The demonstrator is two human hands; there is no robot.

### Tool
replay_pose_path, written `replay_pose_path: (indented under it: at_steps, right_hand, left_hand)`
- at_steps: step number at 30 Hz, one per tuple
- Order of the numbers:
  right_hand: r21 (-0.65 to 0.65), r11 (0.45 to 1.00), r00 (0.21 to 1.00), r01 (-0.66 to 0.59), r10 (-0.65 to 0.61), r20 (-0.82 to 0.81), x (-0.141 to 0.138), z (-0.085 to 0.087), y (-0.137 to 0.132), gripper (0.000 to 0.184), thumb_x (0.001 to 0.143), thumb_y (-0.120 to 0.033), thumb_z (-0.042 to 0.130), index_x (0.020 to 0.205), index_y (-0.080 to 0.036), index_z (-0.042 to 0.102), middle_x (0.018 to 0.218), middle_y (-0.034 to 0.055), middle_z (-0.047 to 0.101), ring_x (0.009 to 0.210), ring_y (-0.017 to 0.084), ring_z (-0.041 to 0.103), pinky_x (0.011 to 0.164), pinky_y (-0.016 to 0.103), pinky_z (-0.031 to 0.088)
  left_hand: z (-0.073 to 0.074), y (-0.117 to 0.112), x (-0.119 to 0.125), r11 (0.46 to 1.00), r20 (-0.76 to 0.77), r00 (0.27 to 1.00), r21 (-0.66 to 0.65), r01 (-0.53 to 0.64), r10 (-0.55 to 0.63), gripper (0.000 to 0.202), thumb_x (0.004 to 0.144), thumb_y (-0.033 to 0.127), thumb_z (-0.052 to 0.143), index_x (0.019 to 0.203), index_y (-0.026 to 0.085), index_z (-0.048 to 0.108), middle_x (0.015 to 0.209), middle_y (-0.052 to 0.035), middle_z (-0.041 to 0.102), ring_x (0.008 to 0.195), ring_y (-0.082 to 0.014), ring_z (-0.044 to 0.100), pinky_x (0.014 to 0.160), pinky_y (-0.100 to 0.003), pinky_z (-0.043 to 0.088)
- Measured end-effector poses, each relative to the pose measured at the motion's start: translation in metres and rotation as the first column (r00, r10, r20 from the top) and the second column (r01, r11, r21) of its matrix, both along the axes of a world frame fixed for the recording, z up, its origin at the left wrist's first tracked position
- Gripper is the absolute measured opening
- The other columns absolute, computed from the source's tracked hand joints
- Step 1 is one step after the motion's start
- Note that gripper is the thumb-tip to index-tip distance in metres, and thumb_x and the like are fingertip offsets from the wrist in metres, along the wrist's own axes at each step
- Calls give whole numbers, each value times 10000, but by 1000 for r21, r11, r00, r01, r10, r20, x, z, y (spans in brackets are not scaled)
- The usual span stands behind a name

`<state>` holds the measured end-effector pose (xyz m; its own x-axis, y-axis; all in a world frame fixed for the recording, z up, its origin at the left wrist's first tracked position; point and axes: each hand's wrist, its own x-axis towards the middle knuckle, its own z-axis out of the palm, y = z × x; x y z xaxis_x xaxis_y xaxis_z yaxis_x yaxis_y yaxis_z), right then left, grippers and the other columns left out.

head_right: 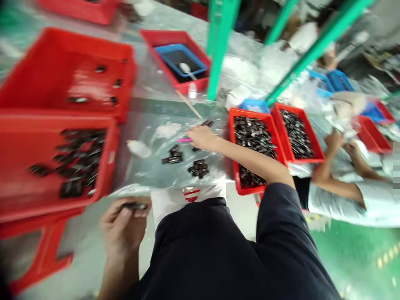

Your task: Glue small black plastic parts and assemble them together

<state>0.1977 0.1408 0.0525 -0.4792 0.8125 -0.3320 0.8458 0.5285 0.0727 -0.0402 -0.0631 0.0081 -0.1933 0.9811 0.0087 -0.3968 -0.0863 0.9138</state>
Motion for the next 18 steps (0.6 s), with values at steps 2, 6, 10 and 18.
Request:
replay_pose_path:
  at_steps: [2, 6, 10, 18]
  right_hand:
    - [20, 998, 999, -52, 52, -13, -1, -3, -2, 275, 1060, -172, 504, 1265, -115, 679, 1381, 218, 721, 1344, 350, 624, 1067, 465, 476]
    - [130, 971, 977, -199, 208, -56, 5, 17, 3, 327, 1064, -166, 463, 1360, -151, 602, 1401, 167, 696, 1455, 306, 521, 1182, 435, 371]
    - [345, 938, 968, -32, 115, -222, 61, 59, -15, 340, 1088, -173, 339, 1280, -185, 619, 1143, 116, 722, 1235, 282, 603, 1091, 447, 432]
    - [285, 159, 296, 945, -785, -544, 390, 51, -80, 273, 1025, -279, 562, 1120, -86, 729, 1099, 224, 739, 1053, 306, 665, 998, 463, 506]
  left_hand:
    - [7, 6, 3, 998, -92, 994, 16, -58, 59, 107, 715, 392, 757, 791, 377, 831, 578, 1, 615, 442, -158, 384, 494, -361, 301]
    - [26, 19, 13, 995, -253, 967, -78, -64, 43, 99, 652, 421, 653, 618, 417, 745, 497, -23, 453, 533, -226, 285, 588, -455, 250]
    - [42, 23, 31, 986, -287, 958, -166, -29, -20, 113, 607, 459, 630, 511, 403, 650, 464, -37, 417, 565, -232, 236, 642, -492, 218]
    - [49, 37, 72, 993, -284, 956, -113, 43, -74, 116, 604, 443, 645, 607, 481, 755, 465, -27, 348, 512, -248, 276, 600, -515, 262]
